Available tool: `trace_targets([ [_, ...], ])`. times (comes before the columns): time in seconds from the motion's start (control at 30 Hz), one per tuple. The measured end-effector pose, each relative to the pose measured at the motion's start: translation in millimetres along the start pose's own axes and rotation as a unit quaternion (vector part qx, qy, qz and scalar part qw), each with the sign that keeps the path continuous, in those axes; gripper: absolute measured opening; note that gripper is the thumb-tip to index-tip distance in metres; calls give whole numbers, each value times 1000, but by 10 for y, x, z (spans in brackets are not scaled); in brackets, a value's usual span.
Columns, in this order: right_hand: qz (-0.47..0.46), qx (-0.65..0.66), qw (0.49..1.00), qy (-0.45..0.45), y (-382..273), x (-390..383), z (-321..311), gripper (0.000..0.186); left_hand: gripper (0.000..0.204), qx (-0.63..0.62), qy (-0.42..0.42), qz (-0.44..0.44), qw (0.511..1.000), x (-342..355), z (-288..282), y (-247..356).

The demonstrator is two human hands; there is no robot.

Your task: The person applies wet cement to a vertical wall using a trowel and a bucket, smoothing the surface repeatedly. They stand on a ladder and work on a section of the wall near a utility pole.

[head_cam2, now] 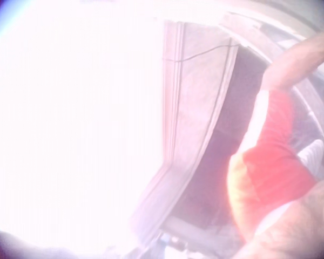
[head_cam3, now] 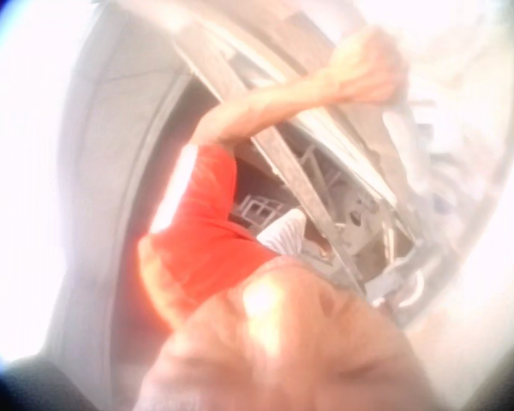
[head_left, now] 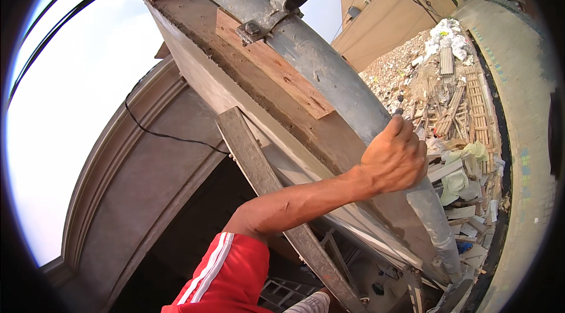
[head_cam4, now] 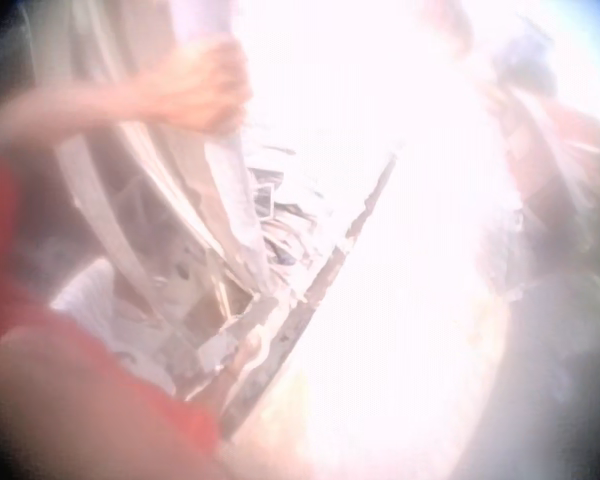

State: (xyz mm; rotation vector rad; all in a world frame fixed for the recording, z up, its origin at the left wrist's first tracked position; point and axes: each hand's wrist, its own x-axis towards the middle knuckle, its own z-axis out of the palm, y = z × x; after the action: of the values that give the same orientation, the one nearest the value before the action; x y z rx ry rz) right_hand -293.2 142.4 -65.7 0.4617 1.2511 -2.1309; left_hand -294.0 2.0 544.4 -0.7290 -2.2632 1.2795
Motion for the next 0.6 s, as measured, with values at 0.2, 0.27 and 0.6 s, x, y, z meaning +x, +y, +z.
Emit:
trace_targets([
  [0.2,-1,-10,1000,12,133,363,197,17,27,-5,5,-16,1000,17,21,21],
  [0.27,1,-15,1000,17,180,424,230,18,26,-7,15,-21,1000,29,20,26],
  [0.6,6,-41,999,30,259,350,244,18,24,0,25,-25,999,15,63,29],
])
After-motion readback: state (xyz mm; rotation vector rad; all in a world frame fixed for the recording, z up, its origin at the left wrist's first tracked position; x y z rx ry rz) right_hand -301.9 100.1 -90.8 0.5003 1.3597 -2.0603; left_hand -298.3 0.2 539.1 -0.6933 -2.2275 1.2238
